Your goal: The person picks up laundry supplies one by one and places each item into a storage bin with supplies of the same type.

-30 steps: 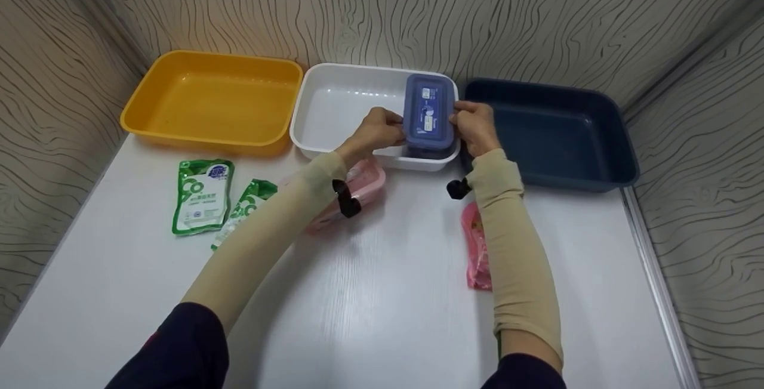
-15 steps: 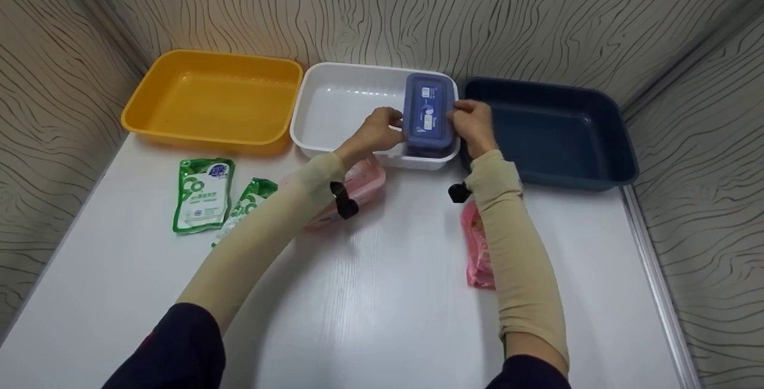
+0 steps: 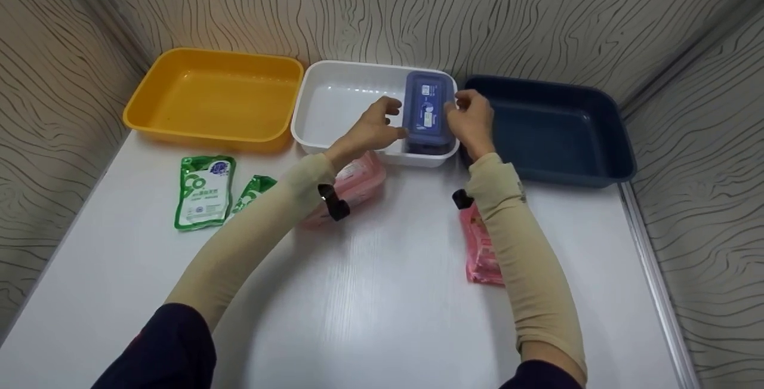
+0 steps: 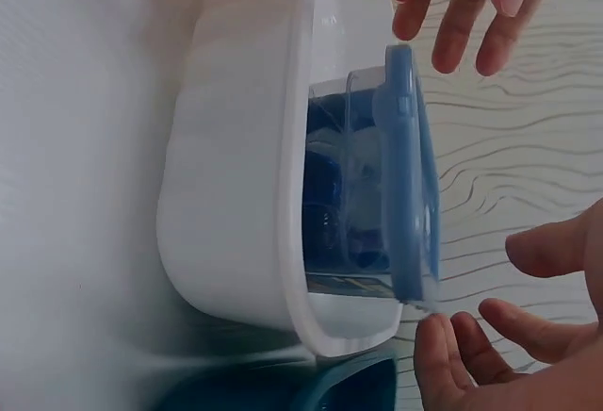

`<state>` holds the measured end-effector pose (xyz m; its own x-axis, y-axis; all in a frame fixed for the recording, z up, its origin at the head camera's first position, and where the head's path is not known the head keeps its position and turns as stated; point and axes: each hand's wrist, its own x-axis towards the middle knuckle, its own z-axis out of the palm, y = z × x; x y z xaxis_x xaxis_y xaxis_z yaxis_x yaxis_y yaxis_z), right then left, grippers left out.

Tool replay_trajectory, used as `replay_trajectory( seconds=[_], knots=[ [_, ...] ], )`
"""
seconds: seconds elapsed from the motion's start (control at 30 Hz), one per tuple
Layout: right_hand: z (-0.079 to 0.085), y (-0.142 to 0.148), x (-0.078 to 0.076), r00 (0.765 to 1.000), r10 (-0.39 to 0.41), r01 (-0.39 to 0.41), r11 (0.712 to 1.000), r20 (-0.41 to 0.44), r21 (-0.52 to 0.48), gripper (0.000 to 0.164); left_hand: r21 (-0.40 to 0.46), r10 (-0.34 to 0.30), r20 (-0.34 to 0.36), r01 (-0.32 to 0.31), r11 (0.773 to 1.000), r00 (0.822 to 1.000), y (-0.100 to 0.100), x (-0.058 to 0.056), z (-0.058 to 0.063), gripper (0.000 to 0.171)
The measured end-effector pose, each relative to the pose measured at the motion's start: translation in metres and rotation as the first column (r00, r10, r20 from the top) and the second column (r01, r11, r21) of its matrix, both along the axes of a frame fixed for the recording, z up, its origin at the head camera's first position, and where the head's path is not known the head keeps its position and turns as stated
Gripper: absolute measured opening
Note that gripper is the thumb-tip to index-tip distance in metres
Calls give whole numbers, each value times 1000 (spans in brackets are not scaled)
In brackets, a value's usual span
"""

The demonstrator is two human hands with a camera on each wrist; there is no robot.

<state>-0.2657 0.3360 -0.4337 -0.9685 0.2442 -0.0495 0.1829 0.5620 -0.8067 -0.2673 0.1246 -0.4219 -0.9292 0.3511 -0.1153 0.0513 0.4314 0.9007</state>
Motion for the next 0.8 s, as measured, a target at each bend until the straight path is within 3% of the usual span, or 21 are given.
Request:
replay_trajectory(
  seconds=[0.17,0.43,0.63,0.8],
  knots=[
    [5,-7,10,991,15,-5,997,-132,75,45,-13,-61,-42,61,998,997,-13,4,5,60],
    [2,-22,29,968,8,-1,1000,-250,31,38,-14,-101,-86,100,995,991,-47,14,8,49],
    [-3,-45,42,925,67,-57,998,-373,39,28,19,-95,-57,96,995,994,-86,30,-1,43],
    [-8,-59,57,890,113,-108,993,-442,37,25,15,-66,28,66,998,997,-113,45,-11,42]
  ],
)
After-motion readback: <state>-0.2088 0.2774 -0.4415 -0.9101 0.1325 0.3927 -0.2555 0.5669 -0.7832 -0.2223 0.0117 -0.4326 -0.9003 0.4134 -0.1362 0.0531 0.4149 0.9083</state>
